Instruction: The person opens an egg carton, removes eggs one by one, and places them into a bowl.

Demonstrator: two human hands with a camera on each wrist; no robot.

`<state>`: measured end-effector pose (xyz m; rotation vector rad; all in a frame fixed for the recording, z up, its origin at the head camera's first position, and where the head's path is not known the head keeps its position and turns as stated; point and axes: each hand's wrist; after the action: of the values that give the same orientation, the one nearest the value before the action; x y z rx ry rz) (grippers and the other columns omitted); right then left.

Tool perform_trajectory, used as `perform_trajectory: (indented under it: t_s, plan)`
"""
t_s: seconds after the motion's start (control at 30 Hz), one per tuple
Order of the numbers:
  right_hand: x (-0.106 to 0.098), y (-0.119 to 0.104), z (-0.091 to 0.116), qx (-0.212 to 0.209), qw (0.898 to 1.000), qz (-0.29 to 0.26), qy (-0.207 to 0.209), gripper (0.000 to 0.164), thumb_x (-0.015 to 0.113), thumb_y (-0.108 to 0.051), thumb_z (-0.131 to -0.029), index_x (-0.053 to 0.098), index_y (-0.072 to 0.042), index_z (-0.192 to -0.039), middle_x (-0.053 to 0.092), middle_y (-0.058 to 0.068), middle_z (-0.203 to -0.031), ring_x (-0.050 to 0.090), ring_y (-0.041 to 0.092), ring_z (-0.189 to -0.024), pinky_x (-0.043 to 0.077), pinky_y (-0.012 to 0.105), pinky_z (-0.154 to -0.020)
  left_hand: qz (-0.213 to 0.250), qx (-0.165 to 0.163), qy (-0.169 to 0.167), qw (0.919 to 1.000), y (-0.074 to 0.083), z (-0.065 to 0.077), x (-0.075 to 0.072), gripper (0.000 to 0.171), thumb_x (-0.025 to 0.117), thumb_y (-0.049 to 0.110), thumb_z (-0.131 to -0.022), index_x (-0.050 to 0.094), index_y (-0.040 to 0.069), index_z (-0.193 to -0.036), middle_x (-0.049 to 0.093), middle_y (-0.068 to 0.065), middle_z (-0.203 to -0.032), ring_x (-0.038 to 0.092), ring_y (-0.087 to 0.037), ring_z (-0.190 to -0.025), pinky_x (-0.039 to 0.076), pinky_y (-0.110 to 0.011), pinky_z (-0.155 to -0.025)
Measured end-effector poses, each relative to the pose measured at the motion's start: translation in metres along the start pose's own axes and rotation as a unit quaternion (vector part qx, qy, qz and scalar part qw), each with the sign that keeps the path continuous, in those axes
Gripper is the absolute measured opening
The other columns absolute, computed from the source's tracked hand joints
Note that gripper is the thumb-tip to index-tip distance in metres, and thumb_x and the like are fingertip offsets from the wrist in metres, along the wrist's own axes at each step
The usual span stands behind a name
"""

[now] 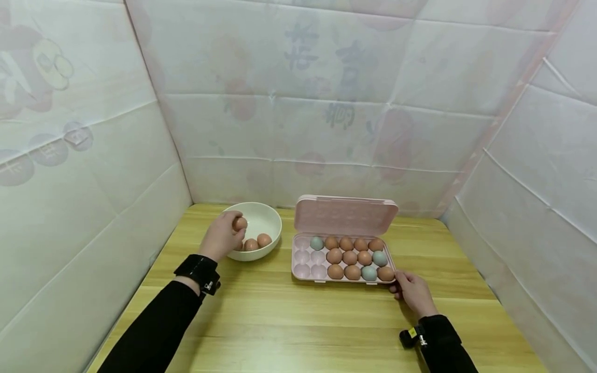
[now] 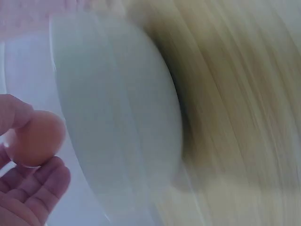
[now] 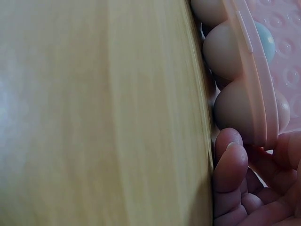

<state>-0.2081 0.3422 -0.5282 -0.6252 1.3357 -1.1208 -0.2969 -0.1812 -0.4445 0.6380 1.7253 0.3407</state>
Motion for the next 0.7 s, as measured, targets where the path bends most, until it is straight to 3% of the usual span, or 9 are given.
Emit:
perform_trajectory:
  t_s: [0.2,0.37,0.53,0.7]
  plan:
    - [0.0,0.0,-0.001,0.001,1.0,-0.004,0.004,0.045,0.048,-0.033,-0.115,0.068,0.007,-0.123,0.072,0.002,-0.08,0.066,0.011,-0.071,0.057,0.024,-0.066,-0.01,-0.035,-0.026,0.999,-0.019,-0.007,-0.003,0.049,0.07,0.017,-0.099,0.058,0.001,-0.144,0.054,-0.029,-0.147,0.06,-0.047,-0.127,0.052,-0.062,-0.108]
    - [0.001,0.001,-0.001,0.004,1.0,-0.007,0.005,0.046,0.047,-0.033,-0.115,0.067,0.007,-0.124,0.073,0.003,-0.08,0.066,0.012,-0.071,0.057,0.024,-0.066,-0.051,-0.012,-0.037,0.998,-0.022,-0.014,0.006,0.044,0.074,0.018,-0.098,0.064,-0.001,-0.137,0.065,-0.025,-0.13,0.065,-0.039,-0.11,0.056,-0.054,-0.097]
    - [0.001,0.002,-0.001,0.005,1.0,-0.003,0.006,0.046,0.047,-0.033,-0.115,0.067,0.007,-0.126,0.073,0.003,-0.081,0.067,0.012,-0.072,0.057,0.025,-0.067,-0.106,0.024,-0.03,0.9936,-0.018,-0.023,0.017,0.04,0.076,0.021,-0.095,0.071,-0.001,-0.128,0.074,-0.022,-0.117,0.068,-0.035,-0.103,0.057,-0.051,-0.093]
    - [0.001,0.002,-0.001,0.002,1.0,-0.003,0.007,0.047,0.047,-0.033,-0.115,0.067,0.008,-0.128,0.073,0.004,-0.082,0.067,0.012,-0.073,0.058,0.024,-0.067,-0.144,0.029,-0.03,0.9887,-0.013,-0.029,0.026,0.038,0.078,0.023,-0.093,0.074,0.001,-0.124,0.077,-0.018,-0.106,0.07,-0.036,-0.099,0.057,-0.05,-0.093]
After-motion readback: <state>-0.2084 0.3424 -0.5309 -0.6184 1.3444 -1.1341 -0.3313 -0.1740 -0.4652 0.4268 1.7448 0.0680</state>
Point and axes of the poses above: each hand's wrist, its own z-axis away from the middle knuckle, its own x-axis out of the palm, y = z × x
